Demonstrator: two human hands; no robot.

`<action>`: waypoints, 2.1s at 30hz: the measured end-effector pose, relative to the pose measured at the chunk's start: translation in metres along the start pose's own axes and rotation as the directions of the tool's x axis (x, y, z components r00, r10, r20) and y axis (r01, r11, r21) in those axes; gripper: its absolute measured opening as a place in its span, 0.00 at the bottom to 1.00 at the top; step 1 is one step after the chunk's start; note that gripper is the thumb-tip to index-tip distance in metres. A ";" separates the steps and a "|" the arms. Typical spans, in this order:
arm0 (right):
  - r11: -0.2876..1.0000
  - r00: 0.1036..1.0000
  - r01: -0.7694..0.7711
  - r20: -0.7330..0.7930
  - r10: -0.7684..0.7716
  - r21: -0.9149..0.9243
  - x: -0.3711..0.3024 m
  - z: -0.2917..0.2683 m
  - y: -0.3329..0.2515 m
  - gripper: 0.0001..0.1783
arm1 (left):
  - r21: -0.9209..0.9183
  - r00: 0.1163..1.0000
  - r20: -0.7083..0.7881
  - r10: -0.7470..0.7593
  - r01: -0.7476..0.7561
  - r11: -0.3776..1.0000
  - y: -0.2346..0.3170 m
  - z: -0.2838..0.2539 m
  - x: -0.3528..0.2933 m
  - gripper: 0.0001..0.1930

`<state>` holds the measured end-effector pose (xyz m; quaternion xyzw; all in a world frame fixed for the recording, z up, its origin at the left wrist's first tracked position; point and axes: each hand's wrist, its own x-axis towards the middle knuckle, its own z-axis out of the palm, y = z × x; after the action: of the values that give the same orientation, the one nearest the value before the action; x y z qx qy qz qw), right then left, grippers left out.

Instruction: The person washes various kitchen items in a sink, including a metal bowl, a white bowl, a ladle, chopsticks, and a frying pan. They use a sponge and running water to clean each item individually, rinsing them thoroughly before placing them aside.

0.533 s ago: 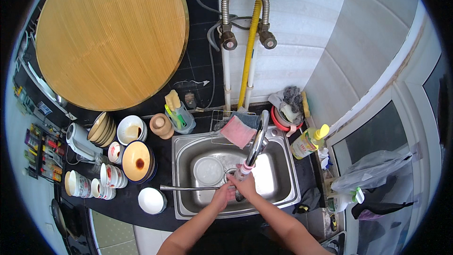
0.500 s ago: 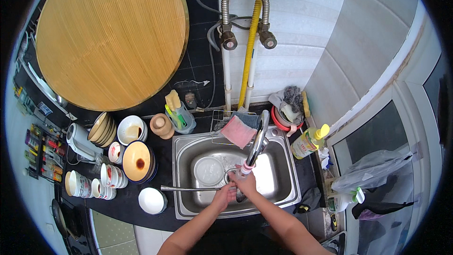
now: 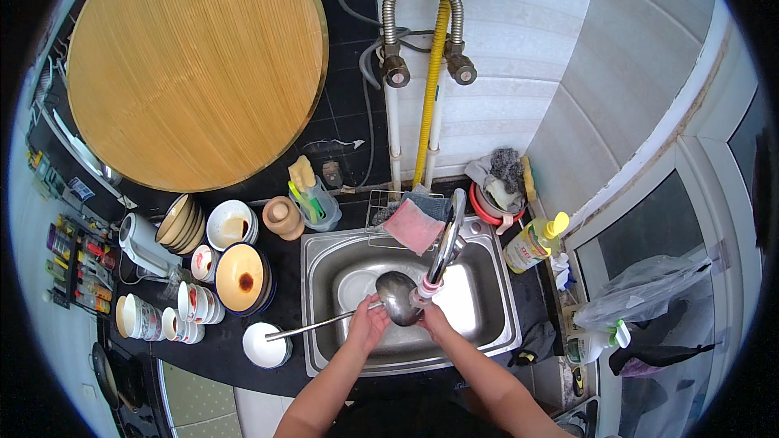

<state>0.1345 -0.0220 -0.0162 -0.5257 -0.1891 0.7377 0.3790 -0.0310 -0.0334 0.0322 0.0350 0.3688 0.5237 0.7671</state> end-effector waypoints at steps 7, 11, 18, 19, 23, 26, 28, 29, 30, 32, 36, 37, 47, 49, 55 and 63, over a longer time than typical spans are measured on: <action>0.920 0.959 0.010 0.257 -0.120 0.392 -0.032 -0.016 -0.008 0.18 | 0.020 0.997 0.073 -0.031 0.029 0.999 -0.012 0.014 0.019 0.15; 0.874 0.970 0.009 0.208 -0.126 0.486 -0.060 -0.029 -0.019 0.19 | 0.088 0.992 0.095 -0.087 0.079 0.993 -0.034 0.013 0.034 0.15; 0.863 0.966 0.255 -0.072 -0.249 0.437 -0.113 -0.079 -0.017 0.08 | 0.200 0.926 0.180 -0.331 0.295 0.935 -0.056 0.037 0.027 0.16; 0.854 0.962 0.272 -0.106 -0.252 0.443 -0.119 -0.086 -0.020 0.06 | 0.187 0.911 0.202 -0.360 0.325 0.927 -0.055 0.042 0.024 0.15; 0.808 0.929 0.366 -0.133 -0.344 0.461 -0.132 -0.117 -0.026 0.07 | 0.086 0.967 -0.006 -0.254 0.253 0.964 -0.041 0.010 0.026 0.18; 0.789 0.939 0.341 -0.147 -0.311 0.512 -0.134 -0.129 -0.031 0.11 | 0.117 0.994 -0.058 -0.097 0.104 0.988 -0.008 -0.022 0.018 0.15; 0.774 0.951 0.308 -0.174 -0.254 0.554 -0.127 -0.130 -0.027 0.06 | 0.100 0.994 -0.093 -0.053 0.062 0.993 0.019 -0.025 0.004 0.12; 0.771 0.957 0.291 -0.169 -0.237 0.567 -0.123 -0.128 -0.023 0.04 | 0.170 0.994 -0.097 -0.054 0.070 0.983 0.028 -0.031 -0.003 0.13; 0.770 0.973 0.233 -0.138 -0.188 0.593 -0.114 -0.129 -0.016 0.02 | 0.238 0.993 -0.104 -0.055 0.078 0.968 0.037 -0.038 -0.010 0.13; 0.802 0.993 0.106 -0.027 -0.111 0.588 -0.096 -0.126 -0.006 0.01 | 0.438 0.983 -0.176 -0.047 0.121 0.891 0.058 -0.029 -0.038 0.14; 0.831 0.988 -0.009 0.136 -0.080 0.557 -0.056 -0.109 0.011 0.03 | 0.608 0.985 -0.107 -0.133 0.171 0.776 0.095 -0.048 -0.071 0.13; 0.843 0.985 -0.049 0.167 -0.048 0.536 -0.047 -0.101 0.012 0.04 | 0.691 0.980 -0.120 -0.158 0.197 0.695 0.104 -0.048 -0.084 0.13; 0.881 0.926 -0.236 0.371 0.075 0.410 -0.001 -0.038 0.013 0.07 | 0.937 1.000 0.016 0.001 -0.016 0.348 0.118 -0.064 -0.153 0.13; 0.893 0.928 -0.253 0.354 0.115 0.373 0.002 -0.028 0.013 0.13 | 0.967 0.998 0.046 0.051 -0.057 0.249 0.123 -0.067 -0.163 0.15; 0.963 0.943 -0.193 0.305 0.130 0.188 -0.009 0.002 0.014 0.25 | 0.964 0.948 0.250 0.199 -0.263 0.041 0.135 -0.089 -0.187 0.14; 0.984 0.961 -0.178 0.215 0.175 -0.007 -0.012 0.029 0.022 0.22 | 0.812 0.740 0.528 0.416 -0.297 -0.502 0.177 -0.090 -0.252 0.12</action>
<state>0.1022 -0.0421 -0.0129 -0.4555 -0.1768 0.8221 0.2922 -0.2684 -0.1929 0.1780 0.7351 0.6132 0.2457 0.1526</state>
